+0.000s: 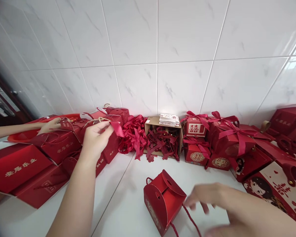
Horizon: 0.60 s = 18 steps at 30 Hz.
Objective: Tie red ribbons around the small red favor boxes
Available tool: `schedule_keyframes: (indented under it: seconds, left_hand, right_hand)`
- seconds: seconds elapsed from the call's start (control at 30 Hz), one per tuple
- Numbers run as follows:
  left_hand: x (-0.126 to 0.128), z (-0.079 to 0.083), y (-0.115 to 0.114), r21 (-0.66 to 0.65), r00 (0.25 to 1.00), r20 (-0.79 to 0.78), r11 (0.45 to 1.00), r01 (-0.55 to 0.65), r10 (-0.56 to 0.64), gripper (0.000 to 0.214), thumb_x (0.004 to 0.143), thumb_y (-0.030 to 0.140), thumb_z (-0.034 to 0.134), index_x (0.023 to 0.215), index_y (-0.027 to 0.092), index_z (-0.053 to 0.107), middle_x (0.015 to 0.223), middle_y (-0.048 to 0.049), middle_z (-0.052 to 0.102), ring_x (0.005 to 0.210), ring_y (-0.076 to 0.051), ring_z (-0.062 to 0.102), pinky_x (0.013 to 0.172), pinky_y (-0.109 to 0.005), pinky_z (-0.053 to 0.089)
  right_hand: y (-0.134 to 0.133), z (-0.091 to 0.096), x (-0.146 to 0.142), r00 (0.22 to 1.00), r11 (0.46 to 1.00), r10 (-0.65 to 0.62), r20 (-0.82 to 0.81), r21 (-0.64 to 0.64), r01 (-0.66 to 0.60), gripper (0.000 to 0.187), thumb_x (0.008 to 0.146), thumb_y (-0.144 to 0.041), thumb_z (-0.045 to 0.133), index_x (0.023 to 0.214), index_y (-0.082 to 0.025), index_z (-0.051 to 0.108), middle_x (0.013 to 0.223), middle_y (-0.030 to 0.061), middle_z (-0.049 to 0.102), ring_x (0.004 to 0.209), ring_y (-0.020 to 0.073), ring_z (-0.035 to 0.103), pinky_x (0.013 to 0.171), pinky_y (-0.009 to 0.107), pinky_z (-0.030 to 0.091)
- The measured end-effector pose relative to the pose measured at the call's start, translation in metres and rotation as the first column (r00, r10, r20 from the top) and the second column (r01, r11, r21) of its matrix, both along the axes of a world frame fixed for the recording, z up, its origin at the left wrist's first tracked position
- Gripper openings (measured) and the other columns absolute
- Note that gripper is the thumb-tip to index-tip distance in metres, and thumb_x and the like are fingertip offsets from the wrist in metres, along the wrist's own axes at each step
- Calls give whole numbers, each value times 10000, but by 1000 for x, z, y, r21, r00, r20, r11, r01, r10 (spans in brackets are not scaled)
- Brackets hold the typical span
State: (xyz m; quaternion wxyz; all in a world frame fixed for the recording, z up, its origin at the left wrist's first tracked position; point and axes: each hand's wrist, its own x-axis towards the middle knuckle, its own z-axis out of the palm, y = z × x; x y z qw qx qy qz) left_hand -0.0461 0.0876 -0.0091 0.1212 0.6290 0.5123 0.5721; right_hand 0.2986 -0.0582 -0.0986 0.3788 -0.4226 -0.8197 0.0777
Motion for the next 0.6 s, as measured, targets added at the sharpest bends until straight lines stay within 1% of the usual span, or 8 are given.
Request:
schedule_keyframes:
  seconds: [0.03,0.07,0.13,0.2,0.3,0.37,0.47,0.6]
  left_hand:
    - [3,6,-11,-2,993,75,996,87,-87,347,816,396,565,989,126,696,911,-72,703,864,-213,643,756,-288,507]
    - [6,12,-22,-4,976,139,985,172,-170,343,818,406,573,978,129,699,914,-70,704,878,-217,643,754,-285,509]
    - [16,19,-44,-11,933,174,947,320,-314,300,833,400,579,925,144,704,935,-60,702,928,-210,632,814,-276,495]
    - [28,22,-63,-64,892,132,894,443,-433,243,856,371,566,859,161,690,896,-37,694,906,-179,624,808,-241,482]
    - [45,20,-80,-174,840,21,826,537,-542,238,886,351,528,778,172,641,730,5,641,698,-125,578,609,-200,437]
    - [53,17,-85,-210,836,-57,825,525,-546,271,902,344,497,729,171,613,657,21,601,611,-106,528,532,-205,373]
    - [59,15,-87,-219,832,-151,839,499,-534,264,895,318,507,703,176,618,653,28,613,614,-105,537,536,-217,358]
    - [56,17,-84,-257,814,-151,817,516,-562,232,890,330,525,774,211,686,755,35,687,707,-115,603,637,-215,428]
  right_hand:
    - [7,16,-2,992,990,112,60,-88,-106,319,805,-488,672,1071,-313,663,908,77,670,698,169,635,608,224,564]
    - [13,31,-7,984,981,167,60,-111,-160,323,812,-365,699,1123,-316,633,975,79,664,776,175,642,665,228,569]
    - [25,55,-28,984,983,162,-69,-74,-167,311,849,-276,661,1153,-303,603,1029,82,638,829,185,625,709,267,563]
    - [34,67,-58,967,989,123,-222,-49,-137,349,876,-243,626,1214,-302,563,1001,63,615,793,170,597,694,287,545]
    - [44,72,-101,882,984,171,-439,23,-179,463,836,-221,680,1264,-318,533,897,19,589,692,135,552,617,265,516]
    - [47,71,-120,821,979,196,-536,63,-193,409,804,-212,720,1184,-308,602,885,12,601,722,139,564,641,270,517]
    - [51,65,-129,717,969,228,-659,83,-232,145,850,-205,673,972,-277,706,825,12,613,730,134,574,657,267,508]
    - [57,55,-120,516,960,207,-831,69,-273,124,883,-251,645,958,-292,735,718,-4,567,613,96,518,551,230,453]
